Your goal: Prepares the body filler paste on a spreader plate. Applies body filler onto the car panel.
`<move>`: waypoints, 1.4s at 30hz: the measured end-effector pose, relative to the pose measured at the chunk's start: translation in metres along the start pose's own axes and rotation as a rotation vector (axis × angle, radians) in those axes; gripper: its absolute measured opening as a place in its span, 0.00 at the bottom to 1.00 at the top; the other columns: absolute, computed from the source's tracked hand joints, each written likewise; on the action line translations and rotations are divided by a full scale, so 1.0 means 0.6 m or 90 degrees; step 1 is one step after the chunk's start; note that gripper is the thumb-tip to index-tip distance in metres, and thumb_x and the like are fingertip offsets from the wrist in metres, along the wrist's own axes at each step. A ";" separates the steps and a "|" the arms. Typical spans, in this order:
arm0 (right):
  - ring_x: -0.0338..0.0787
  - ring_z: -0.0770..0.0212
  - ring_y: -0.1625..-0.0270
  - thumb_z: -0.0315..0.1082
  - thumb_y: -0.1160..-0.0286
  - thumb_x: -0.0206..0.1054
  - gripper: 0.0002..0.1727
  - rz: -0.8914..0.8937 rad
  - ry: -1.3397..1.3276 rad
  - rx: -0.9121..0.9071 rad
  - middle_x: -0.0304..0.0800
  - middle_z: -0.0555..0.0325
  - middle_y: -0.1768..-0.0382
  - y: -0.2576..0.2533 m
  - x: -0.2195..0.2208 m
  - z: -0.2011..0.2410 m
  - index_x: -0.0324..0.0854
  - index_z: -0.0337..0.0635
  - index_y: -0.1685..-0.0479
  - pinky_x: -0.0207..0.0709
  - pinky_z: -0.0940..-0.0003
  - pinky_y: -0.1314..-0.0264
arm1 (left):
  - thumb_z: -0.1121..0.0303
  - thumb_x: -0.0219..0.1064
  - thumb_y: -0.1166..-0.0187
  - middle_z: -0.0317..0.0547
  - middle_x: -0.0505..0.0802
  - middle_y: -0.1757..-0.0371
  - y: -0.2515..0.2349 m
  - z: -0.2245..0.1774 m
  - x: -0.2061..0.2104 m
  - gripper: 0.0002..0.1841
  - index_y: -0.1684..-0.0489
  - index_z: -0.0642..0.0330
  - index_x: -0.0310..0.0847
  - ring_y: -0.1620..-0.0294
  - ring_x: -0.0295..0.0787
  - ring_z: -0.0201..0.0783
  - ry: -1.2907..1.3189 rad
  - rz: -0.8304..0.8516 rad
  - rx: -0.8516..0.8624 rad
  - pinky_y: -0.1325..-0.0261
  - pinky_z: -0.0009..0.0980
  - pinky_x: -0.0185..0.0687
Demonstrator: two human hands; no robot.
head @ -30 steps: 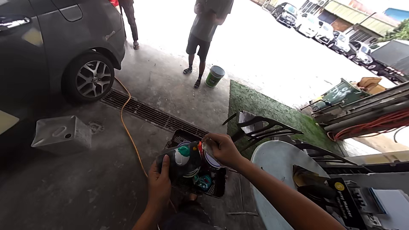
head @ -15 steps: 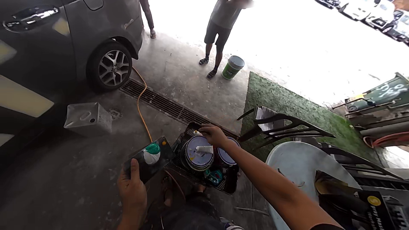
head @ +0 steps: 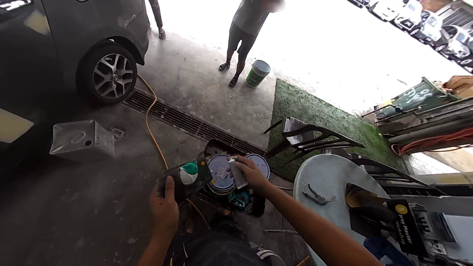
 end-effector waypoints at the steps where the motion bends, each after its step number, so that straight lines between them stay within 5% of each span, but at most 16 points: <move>1: 0.93 0.53 0.59 0.41 0.05 0.45 0.22 0.025 -0.035 0.040 0.92 0.43 0.51 0.019 0.006 0.016 0.75 0.41 0.25 0.89 0.60 0.54 | 0.69 0.55 0.10 0.48 0.93 0.60 0.000 0.001 0.012 0.12 0.50 0.68 0.83 0.57 0.94 0.38 -0.001 0.013 0.000 0.47 0.36 0.92; 7: 0.89 0.66 0.70 0.43 0.06 0.51 0.18 0.125 0.281 -0.001 0.93 0.57 0.60 0.085 0.025 0.097 0.78 0.45 0.31 0.85 0.71 0.64 | 0.67 0.56 0.10 0.47 0.93 0.61 0.011 0.014 0.067 0.12 0.51 0.66 0.83 0.58 0.94 0.38 -0.005 0.082 -0.016 0.48 0.36 0.93; 12: 0.89 0.64 0.66 0.43 0.07 0.52 0.15 0.099 0.630 -0.072 0.88 0.59 0.68 0.094 0.030 0.134 0.79 0.44 0.42 0.85 0.62 0.56 | 0.67 0.55 0.10 0.48 0.93 0.62 0.026 0.016 0.100 0.12 0.51 0.67 0.83 0.59 0.94 0.39 0.026 0.125 -0.031 0.49 0.37 0.93; 16: 0.88 0.60 0.66 0.42 0.09 0.55 0.12 0.091 0.771 -0.108 0.84 0.59 0.72 0.093 0.036 0.146 0.79 0.45 0.51 0.84 0.60 0.60 | 0.67 0.56 0.10 0.49 0.93 0.62 0.036 0.016 0.114 0.12 0.51 0.66 0.83 0.59 0.93 0.39 0.043 0.130 -0.038 0.50 0.36 0.92; 42: 0.90 0.59 0.66 0.38 0.14 0.59 0.07 0.084 0.992 -0.183 0.85 0.60 0.72 0.091 0.064 0.162 0.80 0.47 0.57 0.85 0.58 0.62 | 0.67 0.57 0.10 0.53 0.93 0.59 0.046 0.008 0.113 0.13 0.49 0.67 0.84 0.57 0.94 0.43 0.103 0.120 -0.031 0.47 0.38 0.92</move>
Point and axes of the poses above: each hand's wrist, its own y-axis away from the middle knuckle, its own x-axis out of the palm, z = x × y, the point moved 8 cm from there along -y, towards the middle knuckle
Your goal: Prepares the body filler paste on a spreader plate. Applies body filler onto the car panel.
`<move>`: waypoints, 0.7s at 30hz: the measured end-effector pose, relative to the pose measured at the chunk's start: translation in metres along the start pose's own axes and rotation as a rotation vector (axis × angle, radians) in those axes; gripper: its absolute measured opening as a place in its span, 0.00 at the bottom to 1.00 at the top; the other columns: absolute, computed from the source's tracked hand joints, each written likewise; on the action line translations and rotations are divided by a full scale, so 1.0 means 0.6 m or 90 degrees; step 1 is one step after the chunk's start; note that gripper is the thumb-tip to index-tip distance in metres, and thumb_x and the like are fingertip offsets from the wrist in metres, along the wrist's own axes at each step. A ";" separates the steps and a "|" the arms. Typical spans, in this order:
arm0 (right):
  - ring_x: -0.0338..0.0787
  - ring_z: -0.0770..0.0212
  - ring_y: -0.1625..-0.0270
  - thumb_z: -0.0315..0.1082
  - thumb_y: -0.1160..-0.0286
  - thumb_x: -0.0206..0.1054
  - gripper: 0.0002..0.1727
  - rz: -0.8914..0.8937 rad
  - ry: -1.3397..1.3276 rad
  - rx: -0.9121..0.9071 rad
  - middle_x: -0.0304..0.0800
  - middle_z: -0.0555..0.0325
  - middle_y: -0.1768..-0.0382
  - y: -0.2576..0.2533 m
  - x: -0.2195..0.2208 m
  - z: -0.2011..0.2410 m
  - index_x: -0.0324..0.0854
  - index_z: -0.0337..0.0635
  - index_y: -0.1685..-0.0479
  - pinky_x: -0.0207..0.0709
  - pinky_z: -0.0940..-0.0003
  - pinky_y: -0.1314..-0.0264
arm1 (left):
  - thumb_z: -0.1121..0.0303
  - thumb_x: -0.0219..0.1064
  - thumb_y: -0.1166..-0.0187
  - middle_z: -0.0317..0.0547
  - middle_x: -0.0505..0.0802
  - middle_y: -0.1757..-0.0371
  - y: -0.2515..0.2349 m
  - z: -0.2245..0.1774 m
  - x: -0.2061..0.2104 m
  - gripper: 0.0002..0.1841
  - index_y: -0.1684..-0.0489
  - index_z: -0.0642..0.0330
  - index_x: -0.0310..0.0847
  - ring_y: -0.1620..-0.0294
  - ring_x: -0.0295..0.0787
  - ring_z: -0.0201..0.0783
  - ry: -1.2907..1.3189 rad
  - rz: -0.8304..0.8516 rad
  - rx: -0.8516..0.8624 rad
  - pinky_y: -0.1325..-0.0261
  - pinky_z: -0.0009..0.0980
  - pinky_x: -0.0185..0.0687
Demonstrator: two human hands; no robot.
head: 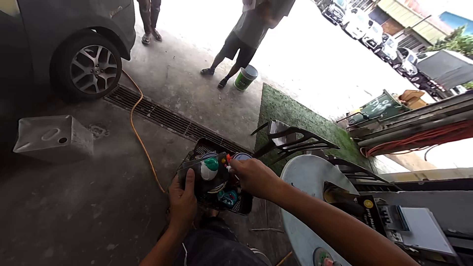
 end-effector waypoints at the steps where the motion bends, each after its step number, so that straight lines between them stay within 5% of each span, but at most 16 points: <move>1: 0.90 0.58 0.66 0.37 0.15 0.60 0.07 -0.008 -0.001 -0.003 0.85 0.59 0.72 0.001 -0.001 0.000 0.81 0.47 0.57 0.85 0.58 0.62 | 0.67 0.57 0.10 0.52 0.93 0.59 0.001 0.001 0.000 0.12 0.48 0.66 0.84 0.57 0.94 0.43 0.001 -0.001 0.000 0.47 0.38 0.92; 7: 0.90 0.59 0.66 0.37 0.17 0.61 0.06 0.000 0.015 -0.001 0.85 0.60 0.72 0.004 0.003 -0.002 0.81 0.48 0.57 0.84 0.58 0.64 | 0.66 0.57 0.10 0.54 0.93 0.59 0.006 0.006 0.003 0.13 0.49 0.66 0.84 0.56 0.93 0.44 0.001 0.009 -0.005 0.47 0.39 0.92; 12: 0.90 0.55 0.65 0.42 0.12 0.57 0.11 0.077 -0.007 0.073 0.84 0.58 0.72 0.002 0.021 -0.021 0.80 0.47 0.57 0.84 0.55 0.63 | 0.65 0.56 0.10 0.45 0.93 0.63 0.014 -0.005 0.006 0.12 0.50 0.64 0.84 0.61 0.93 0.37 -0.096 0.032 0.089 0.52 0.33 0.92; 17: 0.90 0.51 0.49 0.38 0.17 0.63 0.13 0.004 -0.154 0.180 0.86 0.49 0.46 -0.017 0.096 -0.152 0.87 0.49 0.40 0.86 0.48 0.46 | 0.67 0.54 0.09 0.45 0.93 0.61 0.012 -0.009 -0.022 0.12 0.50 0.64 0.83 0.59 0.93 0.37 -0.048 -0.023 0.081 0.49 0.37 0.93; 21: 0.88 0.47 0.45 0.35 0.20 0.63 0.13 -0.061 -0.284 0.307 0.87 0.47 0.48 -0.024 0.210 -0.263 0.89 0.47 0.43 0.83 0.44 0.41 | 0.67 0.52 0.08 0.49 0.93 0.56 0.026 -0.007 -0.030 0.13 0.47 0.66 0.80 0.54 0.94 0.41 0.021 -0.058 0.044 0.45 0.41 0.93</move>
Point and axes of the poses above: each hand's wrist, its own y-axis away from the middle knuckle, its own x-axis out of the palm, z = x × y, the point moved 8 cm from there along -y, towards the middle knuckle
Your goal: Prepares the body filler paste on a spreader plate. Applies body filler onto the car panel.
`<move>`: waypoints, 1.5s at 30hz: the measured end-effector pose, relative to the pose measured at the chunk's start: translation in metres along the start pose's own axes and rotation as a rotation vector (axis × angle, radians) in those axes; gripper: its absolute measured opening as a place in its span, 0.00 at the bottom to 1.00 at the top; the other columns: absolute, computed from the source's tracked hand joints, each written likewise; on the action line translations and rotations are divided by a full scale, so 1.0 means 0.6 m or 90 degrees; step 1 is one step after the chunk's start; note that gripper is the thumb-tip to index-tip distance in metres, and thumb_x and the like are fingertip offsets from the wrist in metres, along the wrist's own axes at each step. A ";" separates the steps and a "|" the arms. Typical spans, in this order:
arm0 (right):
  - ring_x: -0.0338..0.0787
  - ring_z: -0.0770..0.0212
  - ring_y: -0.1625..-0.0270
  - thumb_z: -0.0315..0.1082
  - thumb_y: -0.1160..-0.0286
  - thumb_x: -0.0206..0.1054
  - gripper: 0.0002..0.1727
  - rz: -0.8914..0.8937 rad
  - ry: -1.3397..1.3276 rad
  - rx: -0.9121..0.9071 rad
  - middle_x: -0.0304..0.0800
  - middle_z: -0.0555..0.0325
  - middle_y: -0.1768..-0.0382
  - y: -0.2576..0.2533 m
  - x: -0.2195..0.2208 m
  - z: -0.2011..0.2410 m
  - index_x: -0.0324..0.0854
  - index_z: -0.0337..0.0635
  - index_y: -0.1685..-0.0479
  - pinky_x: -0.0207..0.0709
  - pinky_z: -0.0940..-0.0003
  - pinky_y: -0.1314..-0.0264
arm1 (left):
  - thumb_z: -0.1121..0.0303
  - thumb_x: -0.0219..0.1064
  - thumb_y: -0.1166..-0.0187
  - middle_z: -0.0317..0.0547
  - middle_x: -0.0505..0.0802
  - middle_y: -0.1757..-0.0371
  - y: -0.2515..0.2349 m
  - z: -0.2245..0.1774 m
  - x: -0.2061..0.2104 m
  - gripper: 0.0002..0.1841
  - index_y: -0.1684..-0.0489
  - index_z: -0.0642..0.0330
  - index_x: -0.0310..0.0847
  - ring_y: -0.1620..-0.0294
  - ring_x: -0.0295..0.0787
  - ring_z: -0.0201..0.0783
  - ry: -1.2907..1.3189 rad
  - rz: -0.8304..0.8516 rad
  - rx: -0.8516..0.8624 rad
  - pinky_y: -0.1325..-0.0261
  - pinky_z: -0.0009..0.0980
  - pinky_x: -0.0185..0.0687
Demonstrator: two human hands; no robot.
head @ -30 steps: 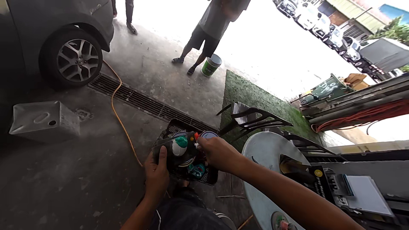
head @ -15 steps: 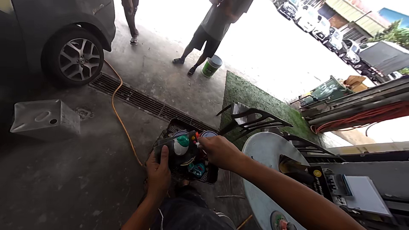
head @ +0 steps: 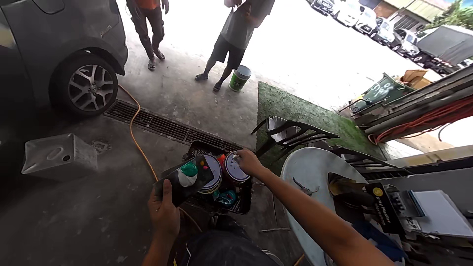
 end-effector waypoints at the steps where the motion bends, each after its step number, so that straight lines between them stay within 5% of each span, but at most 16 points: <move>1: 0.89 0.47 0.43 0.35 0.20 0.63 0.13 -0.007 -0.019 0.009 0.88 0.46 0.49 -0.008 0.018 -0.021 0.90 0.46 0.44 0.82 0.44 0.40 | 0.67 0.52 0.08 0.49 0.93 0.55 0.007 0.000 0.003 0.13 0.46 0.66 0.80 0.53 0.94 0.41 0.011 -0.001 -0.006 0.45 0.41 0.93; 4: 0.87 0.41 0.36 0.35 0.24 0.67 0.26 -0.002 -0.007 0.032 0.88 0.42 0.41 -0.006 0.055 -0.053 0.78 0.42 0.25 0.80 0.39 0.34 | 0.67 0.51 0.08 0.52 0.93 0.54 0.034 0.004 0.024 0.13 0.44 0.67 0.79 0.53 0.94 0.43 0.045 0.010 -0.032 0.45 0.43 0.93; 7: 0.82 0.43 0.28 0.48 0.23 0.68 0.37 -0.056 -0.070 -0.011 0.86 0.47 0.32 0.035 0.033 -0.054 0.68 0.44 0.14 0.75 0.42 0.26 | 0.66 0.51 0.08 0.52 0.93 0.54 0.067 0.011 0.057 0.13 0.44 0.66 0.79 0.53 0.95 0.42 0.046 0.030 -0.048 0.46 0.42 0.94; 9: 0.87 0.55 0.33 0.50 0.21 0.69 0.27 -0.095 -0.353 -0.097 0.90 0.52 0.38 0.084 -0.005 -0.022 0.82 0.43 0.30 0.79 0.53 0.28 | 0.66 0.52 0.08 0.52 0.93 0.54 0.090 0.013 0.086 0.14 0.44 0.66 0.79 0.53 0.95 0.42 0.050 0.049 -0.059 0.46 0.42 0.94; 12: 0.92 0.59 0.45 0.48 0.14 0.60 0.22 0.151 -0.888 -0.167 0.92 0.52 0.46 0.158 -0.023 0.051 0.81 0.39 0.38 0.86 0.60 0.40 | 0.65 0.51 0.08 0.51 0.94 0.55 0.133 0.024 0.137 0.14 0.45 0.66 0.79 0.53 0.95 0.41 0.047 0.088 -0.083 0.45 0.43 0.94; 14: 0.92 0.62 0.54 0.41 0.22 0.69 0.16 0.220 -1.020 -0.195 0.92 0.53 0.55 0.185 -0.035 0.073 0.81 0.41 0.43 0.86 0.62 0.45 | 0.65 0.53 0.09 0.52 0.94 0.56 0.162 0.031 0.168 0.14 0.46 0.66 0.80 0.55 0.95 0.41 0.044 0.108 -0.093 0.46 0.42 0.94; 16: 0.92 0.61 0.60 0.32 0.31 0.75 0.15 0.169 -1.061 -0.169 0.93 0.49 0.60 0.188 -0.050 0.059 0.86 0.37 0.47 0.87 0.61 0.51 | 0.64 0.54 0.09 0.54 0.94 0.53 0.188 0.033 0.193 0.14 0.45 0.66 0.81 0.53 0.95 0.42 0.051 0.115 -0.086 0.45 0.42 0.93; 19: 0.93 0.55 0.60 0.32 0.26 0.73 0.11 0.009 -1.157 -0.015 0.92 0.44 0.59 0.187 -0.076 -0.010 0.86 0.36 0.50 0.88 0.56 0.54 | 0.62 0.53 0.08 0.61 0.89 0.32 0.214 0.024 0.202 0.18 0.38 0.69 0.80 0.37 0.91 0.50 0.080 0.103 -0.052 0.35 0.46 0.89; 22: 0.94 0.52 0.58 0.43 0.12 0.62 0.16 -0.088 -1.131 0.086 0.93 0.44 0.57 0.202 -0.098 -0.073 0.85 0.39 0.43 0.89 0.54 0.53 | 0.63 0.47 0.07 0.48 0.95 0.54 0.239 0.004 0.189 0.15 0.45 0.62 0.79 0.54 0.96 0.38 0.039 -0.038 0.003 0.49 0.38 0.95; 25: 0.94 0.49 0.50 0.38 0.06 0.50 0.17 -0.023 -1.084 -0.010 0.91 0.42 0.49 0.236 -0.105 -0.054 0.75 0.42 0.30 0.89 0.52 0.45 | 0.64 0.46 0.06 0.42 0.94 0.56 0.264 -0.008 0.173 0.14 0.42 0.60 0.75 0.55 0.95 0.34 -0.008 -0.101 0.055 0.50 0.35 0.94; 29: 0.95 0.53 0.55 0.25 0.19 0.66 0.15 -0.054 -0.903 -0.112 0.93 0.46 0.56 0.249 -0.073 0.008 0.74 0.38 0.37 0.91 0.57 0.49 | 0.61 0.50 0.07 0.44 0.92 0.53 0.295 -0.019 0.154 0.14 0.40 0.60 0.75 0.52 0.93 0.37 -0.066 -0.092 0.135 0.45 0.38 0.93; 34: 0.96 0.56 0.57 0.24 0.25 0.71 0.12 0.064 -0.814 -0.228 0.95 0.50 0.60 0.273 -0.025 0.117 0.81 0.38 0.45 0.91 0.60 0.49 | 0.53 0.52 0.08 0.38 0.90 0.55 0.329 -0.080 0.131 0.18 0.40 0.59 0.72 0.54 0.91 0.32 -0.306 -0.053 0.299 0.48 0.30 0.91; 39: 0.94 0.56 0.62 0.24 0.26 0.73 0.09 0.177 -0.871 -0.299 0.94 0.46 0.64 0.312 -0.017 0.224 0.83 0.35 0.50 0.89 0.61 0.54 | 0.35 0.60 0.21 0.31 0.89 0.69 0.368 -0.127 0.075 0.33 0.44 0.61 0.77 0.71 0.87 0.22 -0.658 -0.059 0.270 0.69 0.26 0.88; 43: 0.93 0.54 0.54 0.27 0.17 0.64 0.14 0.198 -0.918 -0.414 0.91 0.47 0.53 0.337 -0.037 0.329 0.76 0.43 0.36 0.90 0.55 0.48 | 0.56 0.62 0.13 0.35 0.93 0.69 0.394 -0.165 -0.047 0.15 0.55 0.60 0.85 0.69 0.92 0.29 -0.493 -0.172 0.205 0.64 0.29 0.93; 45: 0.93 0.56 0.57 0.27 0.17 0.63 0.16 0.263 -0.848 -0.517 0.90 0.50 0.53 0.374 -0.021 0.405 0.73 0.47 0.34 0.91 0.59 0.57 | 0.63 0.59 0.12 0.41 0.93 0.66 0.415 -0.200 -0.114 0.13 0.50 0.66 0.82 0.65 0.94 0.33 -0.364 -0.297 0.237 0.58 0.30 0.94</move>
Point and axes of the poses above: each hand's wrist, its own y-axis away from the middle knuckle, its own x-axis out of the palm, z = x × y, the point moved 8 cm from there along -y, towards the middle knuckle
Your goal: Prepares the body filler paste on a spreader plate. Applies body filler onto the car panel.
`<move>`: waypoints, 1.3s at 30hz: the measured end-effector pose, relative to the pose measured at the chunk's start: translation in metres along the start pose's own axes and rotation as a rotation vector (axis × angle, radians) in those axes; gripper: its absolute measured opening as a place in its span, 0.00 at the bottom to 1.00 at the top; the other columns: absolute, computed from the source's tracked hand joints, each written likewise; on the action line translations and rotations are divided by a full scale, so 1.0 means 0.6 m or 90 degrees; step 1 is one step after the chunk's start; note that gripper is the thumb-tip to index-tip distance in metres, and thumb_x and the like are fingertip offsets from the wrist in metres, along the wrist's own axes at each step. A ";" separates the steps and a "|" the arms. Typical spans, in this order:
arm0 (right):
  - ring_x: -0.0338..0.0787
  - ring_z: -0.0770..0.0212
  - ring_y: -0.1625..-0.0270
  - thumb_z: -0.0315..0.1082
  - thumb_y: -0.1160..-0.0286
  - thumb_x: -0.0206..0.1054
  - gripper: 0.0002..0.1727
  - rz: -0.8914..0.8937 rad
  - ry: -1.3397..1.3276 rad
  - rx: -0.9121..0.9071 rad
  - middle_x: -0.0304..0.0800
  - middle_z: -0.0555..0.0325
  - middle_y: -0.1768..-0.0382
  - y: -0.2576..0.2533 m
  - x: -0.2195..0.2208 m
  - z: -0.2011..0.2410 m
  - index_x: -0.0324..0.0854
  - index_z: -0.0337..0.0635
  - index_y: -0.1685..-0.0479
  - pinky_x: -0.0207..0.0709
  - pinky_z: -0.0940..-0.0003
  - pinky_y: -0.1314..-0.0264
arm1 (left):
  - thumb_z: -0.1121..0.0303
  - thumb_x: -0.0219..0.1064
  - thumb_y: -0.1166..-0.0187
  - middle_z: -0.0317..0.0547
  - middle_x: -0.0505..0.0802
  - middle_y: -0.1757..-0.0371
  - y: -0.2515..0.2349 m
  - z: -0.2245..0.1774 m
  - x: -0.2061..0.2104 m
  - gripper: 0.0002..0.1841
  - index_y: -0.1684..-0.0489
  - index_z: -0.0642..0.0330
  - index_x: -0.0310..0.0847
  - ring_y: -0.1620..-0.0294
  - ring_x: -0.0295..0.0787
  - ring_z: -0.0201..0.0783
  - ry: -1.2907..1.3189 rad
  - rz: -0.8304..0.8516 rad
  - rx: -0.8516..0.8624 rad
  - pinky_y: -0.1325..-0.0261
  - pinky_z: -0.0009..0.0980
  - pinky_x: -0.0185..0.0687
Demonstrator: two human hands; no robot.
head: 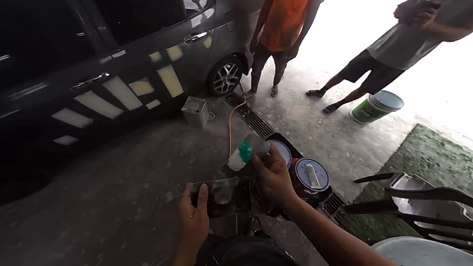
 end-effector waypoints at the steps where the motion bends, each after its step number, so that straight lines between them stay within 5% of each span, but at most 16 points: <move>1: 0.93 0.59 0.58 0.27 0.19 0.65 0.16 0.100 0.055 -0.028 0.91 0.52 0.54 -0.011 0.049 0.000 0.74 0.46 0.36 0.90 0.64 0.58 | 0.64 0.59 0.12 0.40 0.93 0.66 -0.011 -0.001 -0.037 0.13 0.50 0.67 0.82 0.66 0.93 0.32 0.001 -0.052 0.003 0.59 0.29 0.94; 3: 0.90 0.69 0.65 0.29 0.19 0.67 0.10 0.323 0.240 -0.125 0.92 0.58 0.62 -0.033 0.147 0.007 0.83 0.40 0.44 0.88 0.72 0.61 | 0.62 0.59 0.12 0.36 0.92 0.68 -0.028 -0.005 -0.111 0.14 0.51 0.66 0.80 0.67 0.92 0.28 -0.032 -0.116 0.033 0.61 0.25 0.92; 5: 0.86 0.74 0.69 0.37 0.17 0.65 0.09 0.442 0.530 -0.247 0.91 0.69 0.66 -0.066 0.225 0.016 0.90 0.49 0.50 0.84 0.71 0.66 | 0.61 0.58 0.11 0.35 0.92 0.66 -0.038 -0.002 -0.187 0.16 0.47 0.68 0.79 0.64 0.92 0.26 -0.035 -0.179 0.050 0.57 0.24 0.92; 8: 0.86 0.64 0.72 0.41 0.17 0.59 0.13 0.278 0.744 -0.317 0.88 0.65 0.68 -0.111 0.337 0.001 0.90 0.50 0.51 0.80 0.59 0.73 | 0.62 0.50 0.08 0.40 0.90 0.59 -0.051 0.021 -0.292 0.17 0.39 0.70 0.73 0.57 0.91 0.27 0.026 -0.310 0.012 0.49 0.25 0.91; 12: 0.90 0.62 0.62 0.37 0.22 0.67 0.18 0.383 0.536 -0.241 0.90 0.55 0.55 -0.028 0.545 -0.114 0.86 0.48 0.35 0.88 0.61 0.62 | 0.64 0.45 0.06 0.47 0.88 0.49 -0.061 0.041 -0.409 0.20 0.28 0.74 0.63 0.49 0.91 0.31 0.073 -0.418 -0.006 0.42 0.31 0.91; 16: 0.89 0.70 0.67 0.33 0.27 0.68 0.10 0.310 0.435 -0.322 0.91 0.62 0.64 -0.058 0.661 -0.132 0.89 0.45 0.51 0.87 0.69 0.66 | 0.62 0.46 0.06 0.43 0.89 0.52 -0.056 0.038 -0.537 0.19 0.32 0.72 0.66 0.52 0.91 0.28 0.047 -0.519 0.016 0.44 0.28 0.91; 19: 0.87 0.66 0.65 0.34 0.25 0.68 0.15 0.440 0.402 -0.308 0.89 0.57 0.60 -0.015 0.759 -0.165 0.89 0.46 0.41 0.86 0.68 0.65 | 0.61 0.47 0.06 0.44 0.89 0.51 -0.049 0.037 -0.604 0.21 0.32 0.73 0.65 0.51 0.91 0.30 0.039 -0.580 0.029 0.43 0.30 0.91; 23: 0.90 0.68 0.65 0.34 0.23 0.67 0.10 0.429 0.361 -0.323 0.91 0.60 0.63 -0.056 0.844 -0.180 0.88 0.43 0.50 0.88 0.69 0.64 | 0.62 0.46 0.06 0.44 0.87 0.48 -0.041 0.047 -0.685 0.21 0.28 0.72 0.63 0.48 0.90 0.29 0.048 -0.677 0.015 0.41 0.29 0.90; 27: 0.89 0.64 0.61 0.35 0.22 0.66 0.15 0.614 0.335 -0.373 0.90 0.57 0.59 -0.034 0.941 -0.209 0.89 0.47 0.40 0.86 0.66 0.60 | 0.63 0.47 0.06 0.43 0.88 0.48 -0.060 0.058 -0.750 0.20 0.29 0.73 0.62 0.49 0.91 0.28 0.042 -0.741 0.006 0.42 0.30 0.91; 30: 0.91 0.65 0.47 0.32 0.21 0.64 0.14 0.597 0.248 -0.496 0.95 0.65 0.52 -0.124 0.991 -0.198 0.91 0.56 0.44 0.84 0.60 0.42 | 0.65 0.51 0.08 0.39 0.91 0.56 -0.084 0.065 -0.821 0.17 0.36 0.72 0.71 0.56 0.92 0.26 -0.008 -0.738 0.000 0.48 0.26 0.92; 32: 0.91 0.61 0.39 0.29 0.22 0.64 0.14 0.612 0.116 -0.458 0.96 0.65 0.48 -0.193 1.034 -0.210 0.92 0.56 0.48 0.81 0.53 0.31 | 0.61 0.55 0.09 0.34 0.94 0.60 -0.110 0.072 -0.863 0.15 0.44 0.66 0.79 0.60 0.93 0.27 -0.032 -0.695 0.033 0.52 0.28 0.93; 34: 0.95 0.62 0.45 0.30 0.21 0.69 0.09 0.681 -0.004 -0.281 0.97 0.60 0.51 -0.250 1.094 -0.242 0.93 0.49 0.50 0.90 0.60 0.39 | 0.57 0.55 0.09 0.32 0.94 0.63 -0.148 0.068 -0.902 0.17 0.47 0.61 0.81 0.62 0.94 0.27 -0.083 -0.659 0.062 0.55 0.28 0.94; 36: 0.92 0.71 0.61 0.30 0.22 0.71 0.06 0.809 0.009 -0.158 0.95 0.62 0.60 -0.280 1.158 -0.273 0.92 0.43 0.53 0.89 0.73 0.56 | 0.54 0.53 0.08 0.31 0.93 0.64 -0.188 0.052 -0.933 0.18 0.47 0.61 0.79 0.63 0.93 0.25 -0.203 -0.655 0.087 0.57 0.25 0.93; 39: 0.89 0.76 0.63 0.37 0.18 0.63 0.11 0.953 0.333 -0.374 0.93 0.74 0.60 -0.322 1.243 -0.272 0.93 0.57 0.51 0.86 0.69 0.61 | 0.51 0.51 0.08 0.31 0.90 0.67 -0.232 0.037 -0.968 0.20 0.49 0.62 0.77 0.65 0.91 0.21 -0.343 -0.708 0.117 0.61 0.22 0.91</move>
Point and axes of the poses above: each hand's wrist, its own y-axis away from the middle knuckle, its own x-axis out of the palm, z = x × y, the point moved 8 cm from there along -y, towards the middle knuckle
